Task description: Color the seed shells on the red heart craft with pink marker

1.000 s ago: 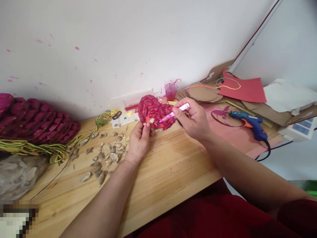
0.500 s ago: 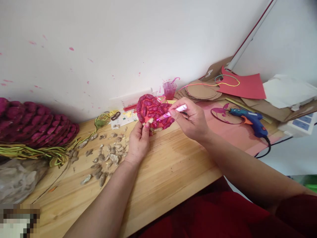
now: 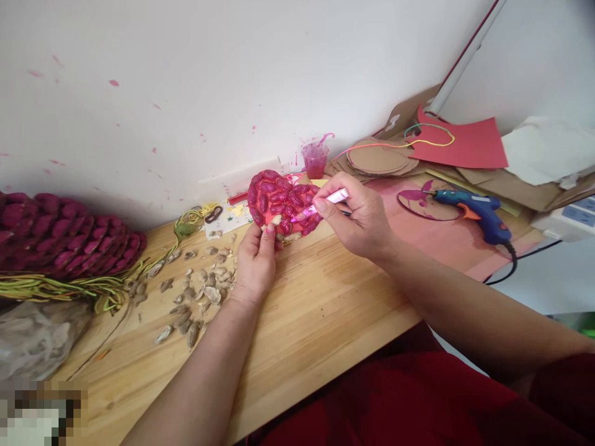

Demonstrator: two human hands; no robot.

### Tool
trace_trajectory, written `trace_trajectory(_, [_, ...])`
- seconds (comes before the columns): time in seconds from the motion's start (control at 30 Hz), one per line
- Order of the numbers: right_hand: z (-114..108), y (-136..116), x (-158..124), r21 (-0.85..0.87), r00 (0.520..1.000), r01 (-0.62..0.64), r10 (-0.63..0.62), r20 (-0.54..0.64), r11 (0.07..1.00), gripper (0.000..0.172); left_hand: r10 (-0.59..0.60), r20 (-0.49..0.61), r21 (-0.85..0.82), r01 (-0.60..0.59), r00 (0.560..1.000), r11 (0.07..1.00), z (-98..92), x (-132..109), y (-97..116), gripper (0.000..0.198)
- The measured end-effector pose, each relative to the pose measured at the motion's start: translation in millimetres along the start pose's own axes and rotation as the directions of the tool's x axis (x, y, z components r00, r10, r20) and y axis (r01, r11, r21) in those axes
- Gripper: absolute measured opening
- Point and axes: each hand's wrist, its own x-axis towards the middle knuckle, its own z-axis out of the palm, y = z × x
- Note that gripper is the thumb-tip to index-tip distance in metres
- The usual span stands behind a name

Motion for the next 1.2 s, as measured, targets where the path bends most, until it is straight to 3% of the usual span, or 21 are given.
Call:
trace_trajectory(0.27, [-1.7, -0.2, 0.2, 0.089, 1.000, -0.016, 0.015, 0.012, 0.996, 0.021, -0.101, 0.002, -0.136, 0.100, 0.995, 0.986, 0.5, -2.3, 7.1, 0.036])
trace_trajectory(0.57, [-1.3, -0.5, 1.0, 0.095, 0.993, 0.114, -0.114, -0.001, 0.989, 0.019, -0.127, -0.022, -0.295, 0.115, 0.992, 0.949, 1.5, -2.1, 9.9, 0.036])
trace_trajectory(0.87, [-2.2, 7.6, 2.1, 0.147, 0.997, 0.079, -0.080, 0.001, 0.986, 0.020, -0.158, -0.035, -0.333, 0.137, 0.987, 0.933, 1.5, -1.0, 9.2, 0.034])
trace_trajectory(1.2, [-3.2, 5.4, 2.6, 0.084, 0.993, 0.122, -0.122, 0.001, 0.989, 0.015, -0.165, -0.043, -0.325, 0.142, 0.985, 0.935, 2.5, -0.3, 9.2, 0.033])
